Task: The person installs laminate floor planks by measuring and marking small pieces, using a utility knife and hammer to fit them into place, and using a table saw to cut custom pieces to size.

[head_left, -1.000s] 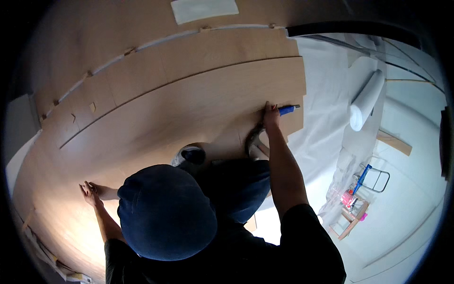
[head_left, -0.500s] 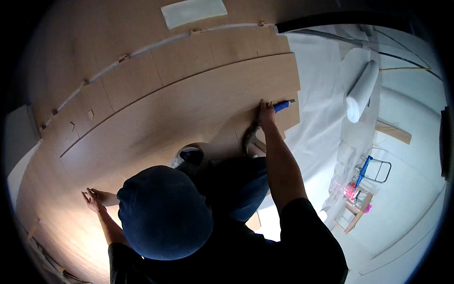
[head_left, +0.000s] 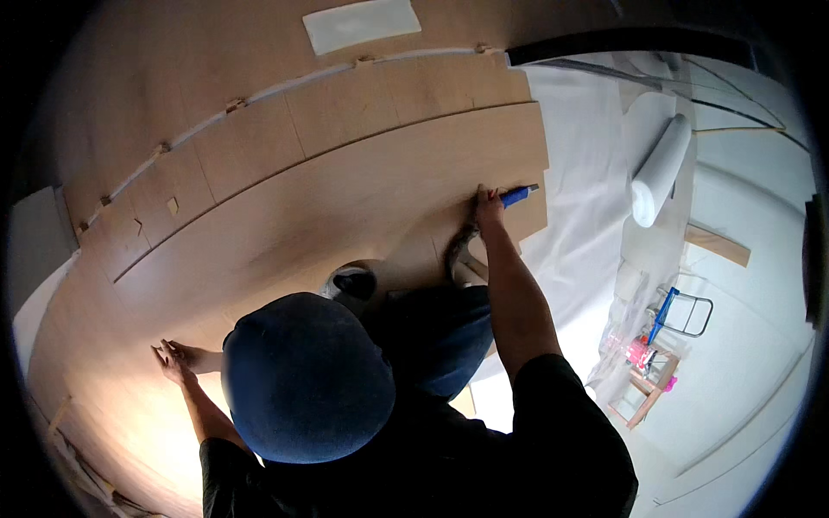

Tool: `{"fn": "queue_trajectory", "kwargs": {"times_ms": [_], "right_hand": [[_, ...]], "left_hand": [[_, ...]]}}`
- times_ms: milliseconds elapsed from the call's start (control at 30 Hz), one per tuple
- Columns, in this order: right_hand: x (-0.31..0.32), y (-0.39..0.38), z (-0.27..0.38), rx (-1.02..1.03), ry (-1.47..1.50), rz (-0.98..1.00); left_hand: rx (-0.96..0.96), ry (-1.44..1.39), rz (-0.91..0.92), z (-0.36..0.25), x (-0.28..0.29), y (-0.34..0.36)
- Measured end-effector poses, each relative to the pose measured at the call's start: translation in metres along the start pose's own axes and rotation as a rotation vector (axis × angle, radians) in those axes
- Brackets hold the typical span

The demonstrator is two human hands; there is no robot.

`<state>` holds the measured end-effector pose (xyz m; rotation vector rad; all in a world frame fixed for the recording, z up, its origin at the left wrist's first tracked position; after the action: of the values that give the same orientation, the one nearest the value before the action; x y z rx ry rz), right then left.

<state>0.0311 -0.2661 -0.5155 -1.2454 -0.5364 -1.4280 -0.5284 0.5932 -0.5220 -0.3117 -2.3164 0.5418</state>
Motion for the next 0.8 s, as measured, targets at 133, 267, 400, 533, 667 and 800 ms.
{"fn": "queue_trajectory", "kwargs": {"times_ms": [133, 267, 400, 533, 667, 800], "right_hand": [[0.018, 0.000, 0.076, 0.198, -0.393, 0.030], [0.049, 0.051, 0.167, 0.227, -0.160, -0.106], [0.060, 0.123, 0.204, 0.326, -0.098, -0.151], [0.029, 0.159, 0.204, 0.130, -0.142, 0.039], [0.016, 0.177, 0.205, 0.285, -0.336, 0.058], [0.036, 0.178, 0.249, 0.225, 0.303, -0.046]], "left_hand": [[-0.050, -0.141, 0.022, 0.012, 0.009, 0.000], [-0.190, -0.128, 0.116, 0.029, 0.027, 0.036], [-0.019, -0.169, 0.071, 0.028, -0.004, 0.020], [0.098, -0.211, 0.063, 0.004, 0.009, -0.003], [0.170, -0.138, -0.014, -0.038, -0.013, -0.030], [0.091, -0.255, 0.031, -0.006, 0.010, -0.010]]}}
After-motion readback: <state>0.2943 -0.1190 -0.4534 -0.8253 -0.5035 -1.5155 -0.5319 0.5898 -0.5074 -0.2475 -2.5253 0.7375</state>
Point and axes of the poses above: each hand's wrist, its own y-axis towards the middle knuckle, its own x-axis out of the back of the hand, z = x × y, the point moved 8 cm from there along y, towards the middle knuckle, and after that the axes turned 1 degree about x, right-handed, at the moved point
